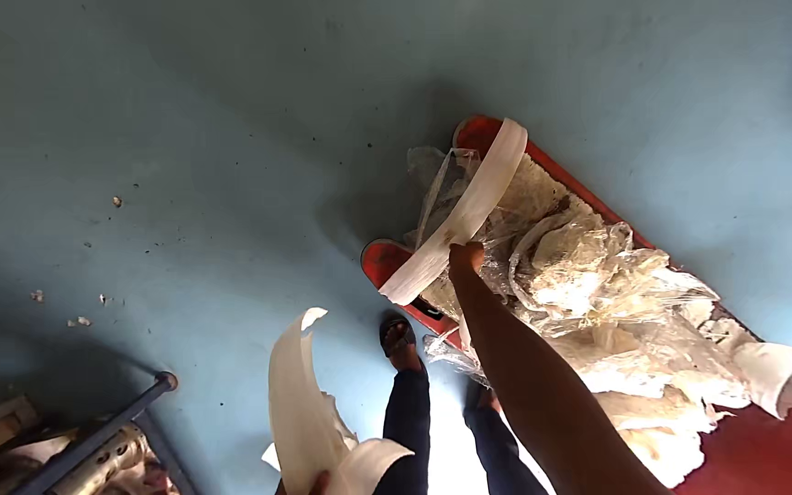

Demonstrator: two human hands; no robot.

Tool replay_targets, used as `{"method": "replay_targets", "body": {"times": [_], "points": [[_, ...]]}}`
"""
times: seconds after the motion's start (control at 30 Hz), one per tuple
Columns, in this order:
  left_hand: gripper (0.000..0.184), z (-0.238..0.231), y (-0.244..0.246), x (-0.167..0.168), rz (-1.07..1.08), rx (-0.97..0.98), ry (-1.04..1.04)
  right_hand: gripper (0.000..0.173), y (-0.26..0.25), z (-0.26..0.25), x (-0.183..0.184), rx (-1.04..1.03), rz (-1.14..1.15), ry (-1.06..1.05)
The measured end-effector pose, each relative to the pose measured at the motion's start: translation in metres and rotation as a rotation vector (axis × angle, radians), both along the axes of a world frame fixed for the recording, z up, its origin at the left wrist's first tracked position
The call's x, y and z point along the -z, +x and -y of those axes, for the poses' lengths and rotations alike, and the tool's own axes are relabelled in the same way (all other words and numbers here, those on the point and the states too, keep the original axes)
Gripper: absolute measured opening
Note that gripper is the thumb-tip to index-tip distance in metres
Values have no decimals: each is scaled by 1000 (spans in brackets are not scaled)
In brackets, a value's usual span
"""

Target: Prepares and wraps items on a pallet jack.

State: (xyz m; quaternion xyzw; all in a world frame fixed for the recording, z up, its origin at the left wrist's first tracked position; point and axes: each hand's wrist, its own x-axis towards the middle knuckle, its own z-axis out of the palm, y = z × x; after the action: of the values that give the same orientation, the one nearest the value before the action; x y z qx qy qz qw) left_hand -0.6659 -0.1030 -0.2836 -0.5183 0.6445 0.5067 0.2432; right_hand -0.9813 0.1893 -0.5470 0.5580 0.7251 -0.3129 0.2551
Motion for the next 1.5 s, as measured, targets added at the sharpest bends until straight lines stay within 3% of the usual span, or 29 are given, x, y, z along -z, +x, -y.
{"method": "replay_targets", "body": {"times": [0.13, 0.3, 0.37, 0.43, 0.5, 0.6, 0.83, 0.93, 1.0, 1.1, 1.17, 1.23, 1.37, 1.5], "points": [[52, -15, -28, 6, 48, 21, -94, 36, 10, 4, -40, -36, -222, -34], [56, -19, -61, 42, 55, 63, -122, 34, 58, 19, -190, -568, -806, -257], [56, -22, -73, 48, 28, 51, -78, 34, 85, 31, -244, -577, -847, -443], [52, -32, -87, 45, -13, 20, -5, 37, 116, 46, -265, -486, -735, -665], [42, -47, -99, 33, -36, -21, 28, 43, 145, 60, -261, -440, -510, -747], [59, -72, -107, 17, -31, -114, 58, 50, 179, 71, -247, -484, -245, -691], [59, -98, -77, 28, -67, 146, 72, 52, 225, 33, -226, -497, -253, -796], [50, -108, -74, 32, -92, 149, -7, 40, 230, -10, -203, -461, -282, -475], [48, -110, -71, 30, -102, 107, -48, 32, 235, -46, -172, -584, -155, -255], [47, -111, -70, 27, -93, 126, -75, 33, 259, -86, -104, -867, 102, -179], [47, -110, -65, 24, -85, 179, -77, 27, 279, -104, -67, -1007, 70, -169], [47, -109, -64, 24, -85, 212, -99, 23, 282, -115, -55, -1026, -90, -180], [49, -114, -62, 29, -93, 317, -132, 18, 270, -113, -95, -701, -409, -133], [58, -142, -63, 37, -76, 508, -207, 24, 252, -117, -179, -225, -765, -272]]}}
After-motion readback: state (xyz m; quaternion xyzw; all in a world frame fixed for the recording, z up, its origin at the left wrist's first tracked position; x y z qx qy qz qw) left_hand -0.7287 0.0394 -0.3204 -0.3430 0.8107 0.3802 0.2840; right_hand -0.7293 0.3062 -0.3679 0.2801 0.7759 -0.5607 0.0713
